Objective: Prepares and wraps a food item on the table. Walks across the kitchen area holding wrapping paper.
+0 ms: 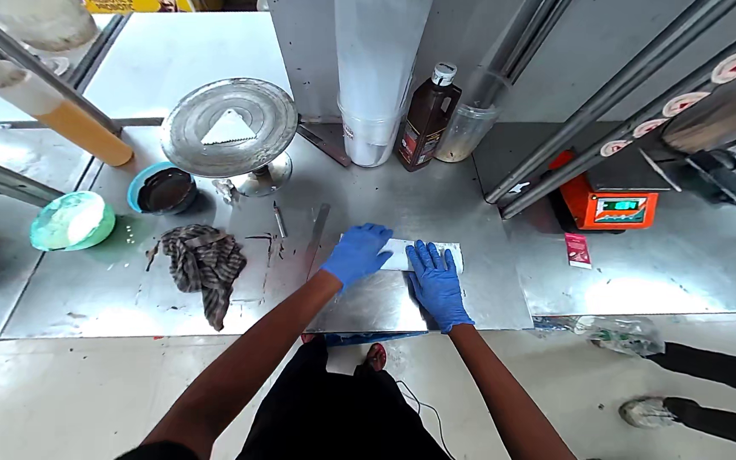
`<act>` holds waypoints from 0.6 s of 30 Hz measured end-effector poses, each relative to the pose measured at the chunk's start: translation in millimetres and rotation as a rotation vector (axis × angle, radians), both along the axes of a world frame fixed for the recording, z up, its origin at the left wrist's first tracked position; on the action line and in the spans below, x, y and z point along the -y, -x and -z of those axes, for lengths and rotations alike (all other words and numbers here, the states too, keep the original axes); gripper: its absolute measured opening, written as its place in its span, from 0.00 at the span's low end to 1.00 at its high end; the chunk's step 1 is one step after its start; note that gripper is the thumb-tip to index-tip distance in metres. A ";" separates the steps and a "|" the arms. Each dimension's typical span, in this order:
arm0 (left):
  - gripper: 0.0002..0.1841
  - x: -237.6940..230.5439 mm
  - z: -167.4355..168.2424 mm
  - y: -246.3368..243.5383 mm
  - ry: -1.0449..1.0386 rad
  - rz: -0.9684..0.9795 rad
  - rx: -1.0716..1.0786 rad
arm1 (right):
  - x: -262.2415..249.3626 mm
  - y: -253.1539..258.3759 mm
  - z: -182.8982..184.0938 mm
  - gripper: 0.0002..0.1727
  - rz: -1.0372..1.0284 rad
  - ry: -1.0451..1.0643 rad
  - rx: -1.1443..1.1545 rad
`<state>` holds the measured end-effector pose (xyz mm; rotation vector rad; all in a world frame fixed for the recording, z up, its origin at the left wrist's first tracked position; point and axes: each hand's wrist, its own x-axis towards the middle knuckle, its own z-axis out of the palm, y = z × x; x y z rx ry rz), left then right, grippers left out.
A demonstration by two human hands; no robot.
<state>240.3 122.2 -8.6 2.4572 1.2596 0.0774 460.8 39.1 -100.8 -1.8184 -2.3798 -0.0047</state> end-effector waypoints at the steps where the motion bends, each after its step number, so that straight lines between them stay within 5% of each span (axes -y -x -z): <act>1: 0.30 13.4 5.4 8.5 -0.016 -0.002 -0.022 | 0.7 0.5 -0.4 0.33 -0.006 -0.006 0.006; 7: 0.44 37.6 57.4 24.4 -0.079 0.006 -0.108 | 0.4 -5.1 0.1 0.31 -0.058 -0.004 0.034; 18: 0.35 38.4 69.6 33.5 -0.113 -0.016 -0.017 | -3.7 -10.4 -7.1 0.33 -0.103 0.060 0.119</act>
